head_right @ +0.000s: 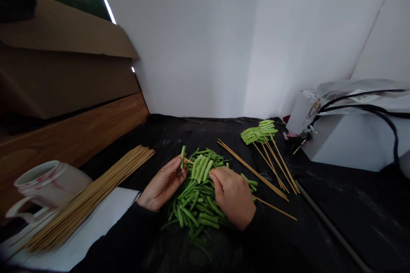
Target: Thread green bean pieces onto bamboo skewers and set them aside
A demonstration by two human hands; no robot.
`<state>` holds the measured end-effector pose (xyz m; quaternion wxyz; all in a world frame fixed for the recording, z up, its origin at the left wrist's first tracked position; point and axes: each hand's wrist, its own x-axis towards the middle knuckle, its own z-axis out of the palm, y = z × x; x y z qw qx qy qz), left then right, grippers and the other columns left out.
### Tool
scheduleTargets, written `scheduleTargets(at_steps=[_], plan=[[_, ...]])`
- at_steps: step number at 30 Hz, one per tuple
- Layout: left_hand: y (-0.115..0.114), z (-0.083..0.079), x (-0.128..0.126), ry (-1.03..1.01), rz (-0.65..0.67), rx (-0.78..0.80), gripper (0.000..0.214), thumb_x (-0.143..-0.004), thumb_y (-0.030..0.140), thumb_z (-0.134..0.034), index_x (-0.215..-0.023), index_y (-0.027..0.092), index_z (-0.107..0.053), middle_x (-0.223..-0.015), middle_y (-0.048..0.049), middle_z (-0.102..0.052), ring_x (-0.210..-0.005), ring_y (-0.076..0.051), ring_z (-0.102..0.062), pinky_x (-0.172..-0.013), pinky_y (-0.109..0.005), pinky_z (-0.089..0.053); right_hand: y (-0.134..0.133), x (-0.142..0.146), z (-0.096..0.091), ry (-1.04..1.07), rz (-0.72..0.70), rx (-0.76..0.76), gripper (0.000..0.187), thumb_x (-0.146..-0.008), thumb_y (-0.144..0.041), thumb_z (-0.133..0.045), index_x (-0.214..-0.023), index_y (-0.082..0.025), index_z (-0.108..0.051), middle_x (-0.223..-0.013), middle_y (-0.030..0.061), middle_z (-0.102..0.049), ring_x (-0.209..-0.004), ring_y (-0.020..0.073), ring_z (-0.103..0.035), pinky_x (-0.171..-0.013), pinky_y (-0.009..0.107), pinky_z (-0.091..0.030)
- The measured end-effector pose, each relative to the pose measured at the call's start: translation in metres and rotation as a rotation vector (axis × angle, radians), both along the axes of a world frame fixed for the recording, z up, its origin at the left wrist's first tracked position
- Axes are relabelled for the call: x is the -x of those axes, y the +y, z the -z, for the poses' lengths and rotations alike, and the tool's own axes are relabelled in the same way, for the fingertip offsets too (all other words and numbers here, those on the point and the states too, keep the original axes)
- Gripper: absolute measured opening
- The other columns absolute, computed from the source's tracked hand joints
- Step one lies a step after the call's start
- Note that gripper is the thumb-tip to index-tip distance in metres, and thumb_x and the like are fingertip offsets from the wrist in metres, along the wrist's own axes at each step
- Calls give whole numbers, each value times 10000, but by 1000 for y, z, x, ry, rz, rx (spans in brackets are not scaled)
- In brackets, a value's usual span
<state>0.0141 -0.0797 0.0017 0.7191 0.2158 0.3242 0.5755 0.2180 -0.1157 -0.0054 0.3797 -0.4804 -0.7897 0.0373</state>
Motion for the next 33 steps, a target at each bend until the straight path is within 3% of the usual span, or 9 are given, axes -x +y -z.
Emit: scheduleTargets(at_steps=[19,26,33], plan=[[1,0,-1,80,-45,16,73,-809,70,-664,-845,94,-722,-801,-59,-697,-662,-77,-619,-622,-163,-519,-5,1,0,-93,28,-42,292,-978,-212,-352,-818,-205,-596,-811,38,-635,-771,154,-581,-727,267,-376],[2,5,-1,96,-2,-11,68,-791,86,-695,-851,88,-726,-808,-59,-687,-666,-75,-610,-614,-160,-515,-2,2,7,-28,19,44,255,-963,-213,-386,-796,-205,-578,-815,28,-634,-784,157,-593,-723,272,-370],[3,9,0,117,32,-35,89,-763,120,-736,-850,102,-731,-823,-56,-689,-682,-76,-603,-627,-160,-515,-2,2,9,12,3,19,269,-967,-217,-382,-775,-205,-570,-828,35,-628,-805,165,-584,-747,286,-371]])
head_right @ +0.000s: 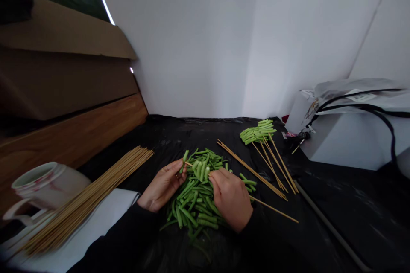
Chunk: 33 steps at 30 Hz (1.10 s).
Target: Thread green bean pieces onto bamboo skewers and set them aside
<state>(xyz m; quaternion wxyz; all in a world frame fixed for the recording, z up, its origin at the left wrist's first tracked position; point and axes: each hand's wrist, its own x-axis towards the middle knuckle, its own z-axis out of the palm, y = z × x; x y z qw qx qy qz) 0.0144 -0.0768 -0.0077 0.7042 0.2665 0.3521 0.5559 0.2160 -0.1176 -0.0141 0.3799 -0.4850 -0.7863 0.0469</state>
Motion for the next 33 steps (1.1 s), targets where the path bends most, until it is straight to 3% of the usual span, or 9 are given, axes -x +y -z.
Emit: scheduleTargets(at_steps=[19,26,33], plan=[[-3,-1,-1,47,51,-75,178,-696,207,-810,-828,107,-747,-770,-35,-687,-696,-76,-587,-668,-169,-489,-1,4,-1,88,-59,56,226,-944,-182,-414,-812,-189,-598,-749,10,-603,-715,150,-564,-680,280,-369],[-3,-1,-2,50,54,-81,171,-686,211,-816,-802,105,-747,-797,-35,-693,-701,-69,-583,-669,-162,-478,-3,5,0,104,-33,-1,237,-947,-171,-406,-832,-186,-613,-808,35,-617,-788,160,-584,-746,282,-388],[-5,-4,-2,74,75,-97,181,-689,235,-814,-792,104,-743,-768,-34,-683,-696,-75,-576,-686,-178,-468,-2,5,-2,139,-88,47,218,-929,-163,-436,-784,-192,-596,-720,1,-601,-684,137,-562,-657,260,-377]])
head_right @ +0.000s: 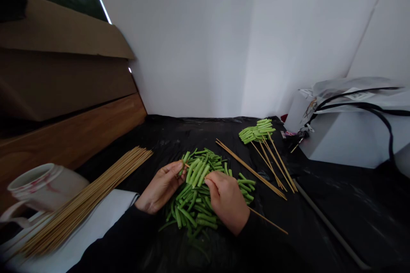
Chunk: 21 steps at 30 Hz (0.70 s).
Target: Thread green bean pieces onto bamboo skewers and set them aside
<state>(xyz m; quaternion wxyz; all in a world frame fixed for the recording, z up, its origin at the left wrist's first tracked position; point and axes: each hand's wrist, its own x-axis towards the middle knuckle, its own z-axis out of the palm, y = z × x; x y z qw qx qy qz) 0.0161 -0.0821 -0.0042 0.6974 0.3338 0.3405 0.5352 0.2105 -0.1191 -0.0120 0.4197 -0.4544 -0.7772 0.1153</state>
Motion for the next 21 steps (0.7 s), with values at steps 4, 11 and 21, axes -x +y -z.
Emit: scheduleTargets(at_steps=[4,11,21], plan=[[-2,0,-3,6,12,-15,168,-686,242,-816,-749,109,-736,-728,-20,-658,-686,-76,-566,-687,-185,-461,-1,2,0,-2,37,-45,202,-923,-160,-446,-801,-191,-604,-756,11,-616,-726,145,-576,-697,264,-388],[-5,-1,-8,49,-29,-32,204,-631,284,-845,-684,127,-725,-708,-15,-643,-696,-96,-561,-718,-216,-456,-2,4,0,-28,44,-41,220,-938,-172,-411,-832,-197,-602,-778,24,-626,-739,152,-585,-717,270,-413],[-4,0,-7,343,-141,-248,227,-687,360,-788,-759,148,-754,-837,-50,-718,-720,-141,-593,-712,-248,-449,-2,2,-8,34,-3,26,215,-908,-170,-463,-753,-202,-608,-691,-9,-628,-650,127,-574,-638,238,-395]])
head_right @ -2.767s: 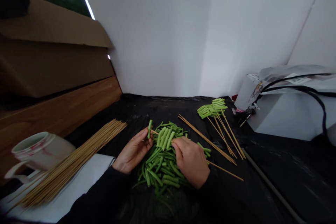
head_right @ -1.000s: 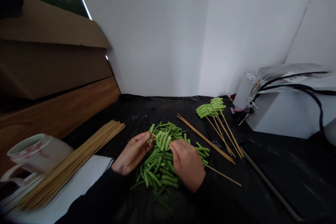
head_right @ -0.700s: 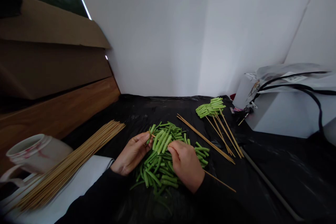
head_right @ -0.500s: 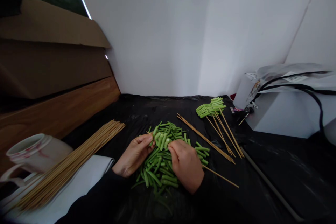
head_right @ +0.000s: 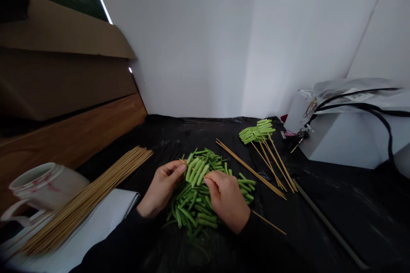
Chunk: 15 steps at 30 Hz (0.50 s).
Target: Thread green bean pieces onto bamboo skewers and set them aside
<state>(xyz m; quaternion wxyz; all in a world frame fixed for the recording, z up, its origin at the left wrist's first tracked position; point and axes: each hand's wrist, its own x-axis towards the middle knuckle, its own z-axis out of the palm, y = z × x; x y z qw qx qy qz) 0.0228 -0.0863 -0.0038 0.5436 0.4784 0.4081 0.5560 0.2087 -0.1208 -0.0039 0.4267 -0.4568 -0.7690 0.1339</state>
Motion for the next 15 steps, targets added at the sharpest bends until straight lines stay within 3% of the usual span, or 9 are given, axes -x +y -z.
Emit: scheduleTargets(at_steps=[4,7,11,15], plan=[[0,0,-1,-18,-12,49,271,-658,375,-808,-816,157,-769,-839,-59,-736,-742,-156,-620,-734,-261,-461,2,-4,-4,10,20,-9,208,-908,-186,-464,-792,-201,-636,-742,2,-656,-698,135,-602,-665,240,-413],[0,-2,1,-3,-14,78,337,-683,421,-780,-891,156,-771,-830,-78,-746,-777,-183,-644,-749,-279,-469,8,-13,-6,53,122,-62,215,-920,-234,-454,-836,-198,-648,-766,17,-669,-713,147,-616,-680,248,-433],[3,-4,5,160,-81,4,251,-711,359,-763,-852,151,-778,-839,-85,-750,-793,-197,-640,-759,-282,-457,14,-23,-6,70,244,-98,213,-908,-283,-471,-832,-203,-654,-718,13,-667,-653,152,-607,-640,254,-443],[6,-1,8,300,-110,-100,129,-707,257,-755,-808,182,-784,-881,-86,-748,-839,-225,-634,-789,-302,-444,15,-23,-5,63,227,-103,218,-908,-283,-469,-831,-206,-657,-729,16,-674,-659,152,-614,-638,256,-443]])
